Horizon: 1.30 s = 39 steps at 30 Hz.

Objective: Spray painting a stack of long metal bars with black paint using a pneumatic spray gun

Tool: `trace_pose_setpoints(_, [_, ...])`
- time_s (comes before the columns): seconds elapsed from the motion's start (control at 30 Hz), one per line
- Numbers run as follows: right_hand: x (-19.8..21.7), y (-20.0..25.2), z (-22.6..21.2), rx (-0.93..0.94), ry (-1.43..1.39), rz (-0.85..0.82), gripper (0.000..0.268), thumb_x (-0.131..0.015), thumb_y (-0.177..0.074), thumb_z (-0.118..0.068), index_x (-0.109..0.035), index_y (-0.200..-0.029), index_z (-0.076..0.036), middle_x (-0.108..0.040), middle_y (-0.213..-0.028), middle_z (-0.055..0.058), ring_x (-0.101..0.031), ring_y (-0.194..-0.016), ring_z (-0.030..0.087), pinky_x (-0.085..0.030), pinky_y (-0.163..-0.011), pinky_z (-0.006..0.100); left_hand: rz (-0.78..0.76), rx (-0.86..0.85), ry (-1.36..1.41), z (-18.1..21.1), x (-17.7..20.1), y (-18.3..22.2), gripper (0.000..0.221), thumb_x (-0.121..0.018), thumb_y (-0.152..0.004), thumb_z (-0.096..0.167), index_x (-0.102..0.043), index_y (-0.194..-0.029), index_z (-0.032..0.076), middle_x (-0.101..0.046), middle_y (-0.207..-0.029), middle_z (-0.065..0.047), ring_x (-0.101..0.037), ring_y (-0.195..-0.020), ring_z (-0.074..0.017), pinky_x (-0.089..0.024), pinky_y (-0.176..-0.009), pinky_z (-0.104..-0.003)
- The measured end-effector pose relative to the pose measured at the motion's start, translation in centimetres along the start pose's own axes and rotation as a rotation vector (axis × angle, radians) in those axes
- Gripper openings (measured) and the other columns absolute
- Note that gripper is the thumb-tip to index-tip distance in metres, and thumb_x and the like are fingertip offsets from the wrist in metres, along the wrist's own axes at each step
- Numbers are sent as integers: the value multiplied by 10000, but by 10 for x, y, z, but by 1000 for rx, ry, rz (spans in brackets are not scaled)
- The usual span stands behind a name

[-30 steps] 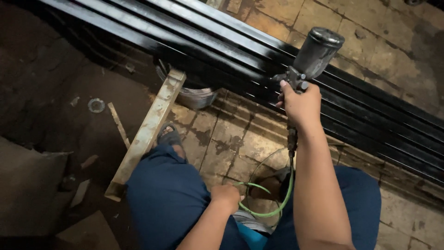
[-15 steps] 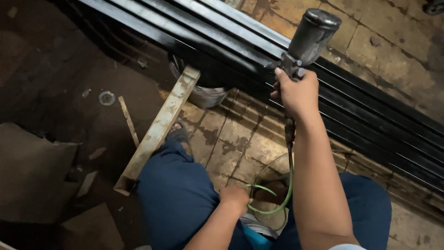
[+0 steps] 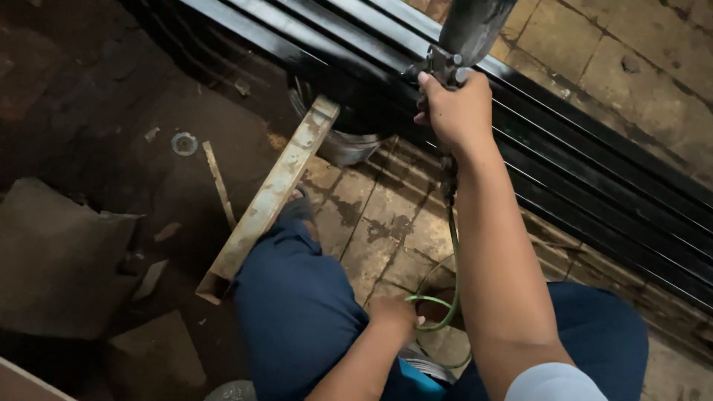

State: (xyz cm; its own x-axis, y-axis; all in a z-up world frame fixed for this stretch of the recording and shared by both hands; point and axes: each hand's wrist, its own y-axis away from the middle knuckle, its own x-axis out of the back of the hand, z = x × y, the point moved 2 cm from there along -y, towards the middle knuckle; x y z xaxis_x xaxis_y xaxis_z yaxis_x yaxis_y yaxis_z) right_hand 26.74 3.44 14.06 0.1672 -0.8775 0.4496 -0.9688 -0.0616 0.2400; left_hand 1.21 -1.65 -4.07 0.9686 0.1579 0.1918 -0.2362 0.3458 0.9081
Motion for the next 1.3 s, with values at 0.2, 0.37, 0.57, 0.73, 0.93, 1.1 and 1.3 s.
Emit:
trace_pose_setpoints(0.2, [-20,-6,-13,17,27,-57,153,-671,-997,-220,-631,-934,-86,-681,-791,43,-681,-555,173,-626,-562,253,14,-27,22,2,4,8,531,-484,-1025,543,-663,-1327,143,-633,-1206,-75,-634,-1048,-292,-498,-814,-402])
trace_pose_setpoints(0.37, [-40,-17,-11,41,-4,-68,205,-693,-973,-249,-608,-978,-63,-692,-821,64,-702,-567,173,-660,-553,257,-10,-59,140,1,8,17,415,-422,-1118,393,-656,-1313,113,-635,-1199,-119,-626,-1052,-348,-490,-965,-533])
trace_pose_setpoints(0.57, [-57,-22,-14,48,-115,-91,212,-686,-962,-223,-567,-1011,-54,-679,-822,86,-731,-594,195,-679,-581,283,-22,-77,102,2,16,35,525,-457,-1072,287,-422,-1591,213,-548,-1425,-134,-588,-1200,-358,-493,-984,-507])
trace_pose_setpoints(0.73, [-59,-17,-20,118,-227,-157,217,-669,-953,-213,-616,-1049,-26,-654,-817,88,-717,-739,179,-751,-647,283,1,-58,118,4,11,28,619,-400,-1070,456,-353,-1622,180,-494,-1514,-132,-600,-1211,-359,-497,-983,-500])
trace_pose_setpoints(0.93, [-53,-19,-14,33,-83,-78,231,-667,-973,-248,-558,-1048,-59,-679,-835,70,-690,-645,166,-706,-590,249,2,-71,66,5,8,17,460,-495,-1051,310,-509,-1495,186,-621,-1259,-111,-618,-1044,-332,-511,-892,-492])
trace_pose_setpoints(1.1, [-39,-12,-12,7,-87,-59,198,-654,-982,-233,-583,-1024,-53,-666,-824,64,-681,-665,157,-702,-612,247,-63,-36,101,5,16,30,325,-501,-1081,322,-639,-1315,144,-629,-1190,-95,-620,-962,-301,-499,-935,-481])
trace_pose_setpoints(1.3, [-27,-13,-3,20,-50,-29,169,-662,-990,-228,-608,-957,-71,-676,-761,55,-697,-532,172,-624,-586,298,-128,-135,-85,5,23,45,556,-397,-1070,202,-388,-1604,357,-551,-1270,-147,-594,-1088,-354,-502,-944,-508])
